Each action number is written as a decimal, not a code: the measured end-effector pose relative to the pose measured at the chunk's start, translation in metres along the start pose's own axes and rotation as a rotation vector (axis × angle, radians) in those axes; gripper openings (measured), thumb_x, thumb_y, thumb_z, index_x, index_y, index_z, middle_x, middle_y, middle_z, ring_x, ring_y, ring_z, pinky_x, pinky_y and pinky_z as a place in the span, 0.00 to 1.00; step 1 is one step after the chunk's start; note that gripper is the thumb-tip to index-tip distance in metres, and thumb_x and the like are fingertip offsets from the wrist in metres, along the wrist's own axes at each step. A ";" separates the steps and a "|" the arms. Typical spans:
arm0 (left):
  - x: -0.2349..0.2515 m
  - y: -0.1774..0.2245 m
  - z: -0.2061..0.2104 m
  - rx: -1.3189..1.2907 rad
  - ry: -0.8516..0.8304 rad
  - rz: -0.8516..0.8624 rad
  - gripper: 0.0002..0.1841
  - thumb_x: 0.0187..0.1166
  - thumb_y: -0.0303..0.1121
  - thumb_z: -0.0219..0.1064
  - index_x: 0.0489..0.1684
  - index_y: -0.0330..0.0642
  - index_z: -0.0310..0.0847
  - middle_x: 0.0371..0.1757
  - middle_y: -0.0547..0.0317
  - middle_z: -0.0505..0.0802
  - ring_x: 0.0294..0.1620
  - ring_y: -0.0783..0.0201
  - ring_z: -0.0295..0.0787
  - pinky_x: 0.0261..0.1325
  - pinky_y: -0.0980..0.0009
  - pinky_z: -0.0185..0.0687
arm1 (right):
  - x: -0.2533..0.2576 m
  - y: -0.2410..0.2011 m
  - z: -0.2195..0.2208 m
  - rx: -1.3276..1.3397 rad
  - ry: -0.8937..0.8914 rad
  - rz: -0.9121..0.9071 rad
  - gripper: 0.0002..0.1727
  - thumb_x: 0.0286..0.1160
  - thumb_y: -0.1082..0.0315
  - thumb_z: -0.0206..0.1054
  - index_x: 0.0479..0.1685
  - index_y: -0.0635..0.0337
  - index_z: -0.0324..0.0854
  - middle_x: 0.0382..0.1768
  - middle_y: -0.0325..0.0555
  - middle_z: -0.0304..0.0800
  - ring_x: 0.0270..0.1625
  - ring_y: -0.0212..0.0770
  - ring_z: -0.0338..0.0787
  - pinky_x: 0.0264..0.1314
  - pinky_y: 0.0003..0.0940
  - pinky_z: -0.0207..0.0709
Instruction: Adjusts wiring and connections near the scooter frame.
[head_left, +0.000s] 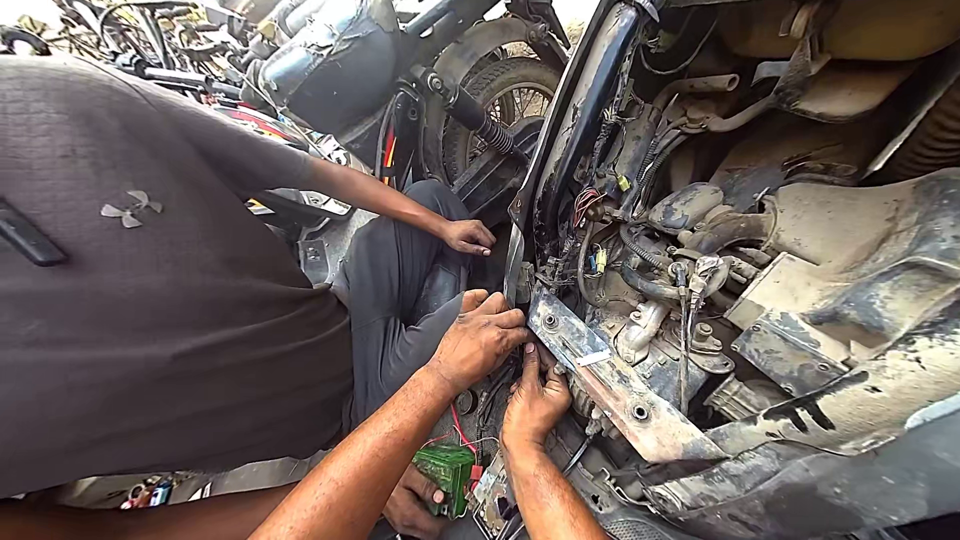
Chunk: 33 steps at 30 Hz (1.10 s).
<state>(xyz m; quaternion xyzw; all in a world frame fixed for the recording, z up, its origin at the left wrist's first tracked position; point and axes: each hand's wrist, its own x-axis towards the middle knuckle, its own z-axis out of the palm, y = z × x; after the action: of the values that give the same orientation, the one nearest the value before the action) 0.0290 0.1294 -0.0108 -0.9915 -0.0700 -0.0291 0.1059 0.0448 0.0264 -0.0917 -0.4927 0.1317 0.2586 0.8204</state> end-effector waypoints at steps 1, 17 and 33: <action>0.001 -0.001 -0.001 0.002 -0.006 0.005 0.12 0.86 0.36 0.62 0.38 0.62 0.93 0.42 0.74 0.90 0.51 0.66 0.81 0.68 0.54 0.65 | 0.000 -0.001 0.002 -0.009 0.013 0.019 0.08 0.73 0.65 0.79 0.44 0.58 0.93 0.29 0.48 0.91 0.18 0.40 0.81 0.17 0.34 0.77; 0.005 -0.001 -0.004 0.008 -0.044 0.013 0.12 0.86 0.36 0.61 0.37 0.62 0.93 0.41 0.74 0.89 0.50 0.66 0.81 0.69 0.55 0.66 | -0.013 -0.031 0.008 0.166 0.060 0.348 0.09 0.75 0.74 0.74 0.49 0.67 0.83 0.26 0.53 0.83 0.13 0.39 0.76 0.12 0.29 0.73; 0.004 0.002 -0.003 0.026 -0.052 -0.009 0.12 0.85 0.37 0.61 0.36 0.60 0.92 0.41 0.73 0.89 0.50 0.65 0.80 0.68 0.55 0.66 | -0.007 -0.009 0.012 0.141 0.074 0.155 0.09 0.71 0.71 0.79 0.45 0.65 0.88 0.23 0.54 0.85 0.11 0.41 0.76 0.10 0.33 0.74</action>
<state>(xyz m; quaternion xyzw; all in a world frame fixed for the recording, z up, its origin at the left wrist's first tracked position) 0.0327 0.1275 -0.0084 -0.9901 -0.0775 -0.0029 0.1169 0.0435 0.0312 -0.0765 -0.4315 0.2175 0.2932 0.8250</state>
